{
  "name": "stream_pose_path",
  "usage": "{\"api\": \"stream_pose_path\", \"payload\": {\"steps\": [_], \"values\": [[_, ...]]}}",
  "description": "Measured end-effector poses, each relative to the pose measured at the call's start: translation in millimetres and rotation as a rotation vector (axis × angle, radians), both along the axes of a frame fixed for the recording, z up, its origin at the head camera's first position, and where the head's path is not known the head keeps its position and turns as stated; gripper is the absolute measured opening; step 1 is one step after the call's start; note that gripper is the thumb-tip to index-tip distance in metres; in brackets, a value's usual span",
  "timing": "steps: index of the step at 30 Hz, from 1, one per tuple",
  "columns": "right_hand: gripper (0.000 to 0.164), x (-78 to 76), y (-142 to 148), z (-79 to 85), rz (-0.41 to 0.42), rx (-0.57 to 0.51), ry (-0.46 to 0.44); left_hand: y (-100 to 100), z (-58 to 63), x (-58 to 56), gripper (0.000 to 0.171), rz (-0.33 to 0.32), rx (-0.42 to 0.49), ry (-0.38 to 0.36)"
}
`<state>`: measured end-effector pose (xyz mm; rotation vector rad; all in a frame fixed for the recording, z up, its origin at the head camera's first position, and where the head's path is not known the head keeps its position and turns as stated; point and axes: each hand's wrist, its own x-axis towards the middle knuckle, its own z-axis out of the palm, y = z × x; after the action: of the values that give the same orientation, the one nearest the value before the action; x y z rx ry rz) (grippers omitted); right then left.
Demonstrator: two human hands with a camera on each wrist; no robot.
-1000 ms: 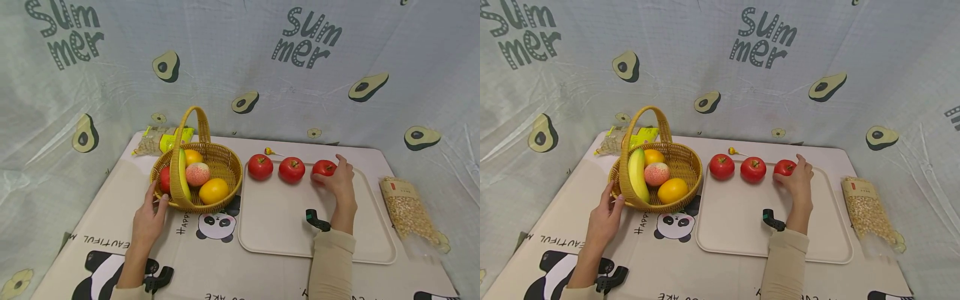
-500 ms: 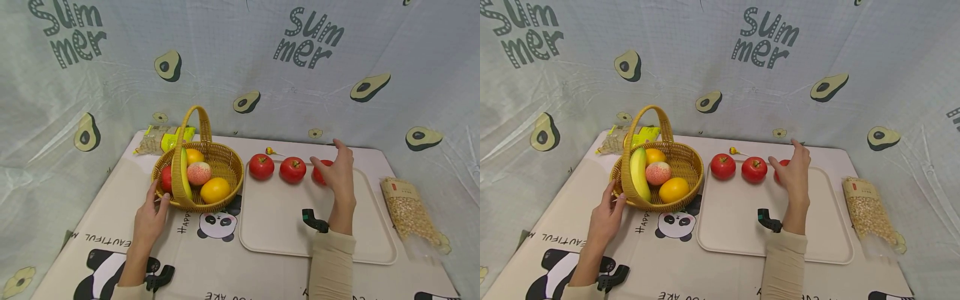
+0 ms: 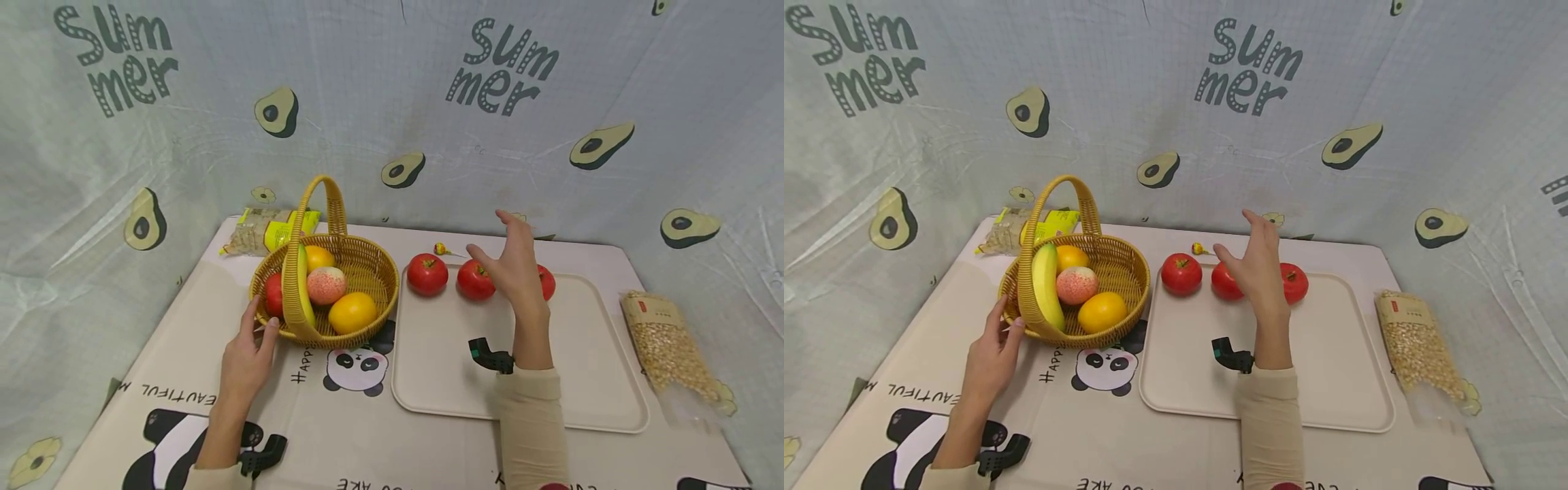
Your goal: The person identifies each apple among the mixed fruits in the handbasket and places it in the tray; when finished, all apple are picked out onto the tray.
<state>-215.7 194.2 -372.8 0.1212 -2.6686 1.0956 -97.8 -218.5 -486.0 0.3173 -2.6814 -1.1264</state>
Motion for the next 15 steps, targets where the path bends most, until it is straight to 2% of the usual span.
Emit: {"api": "stream_pose_path", "payload": {"steps": [9,15], "values": [[0.076,-8.1,-44.8,9.5,0.141,0.055,0.015,-0.7,1.6,0.2,0.065,-0.006,0.001,-0.006],[0.075,-10.6,-73.8,10.1,0.218,0.078,0.025,-1.4,0.0,0.1,0.065,-0.005,0.007,-0.004]]}}
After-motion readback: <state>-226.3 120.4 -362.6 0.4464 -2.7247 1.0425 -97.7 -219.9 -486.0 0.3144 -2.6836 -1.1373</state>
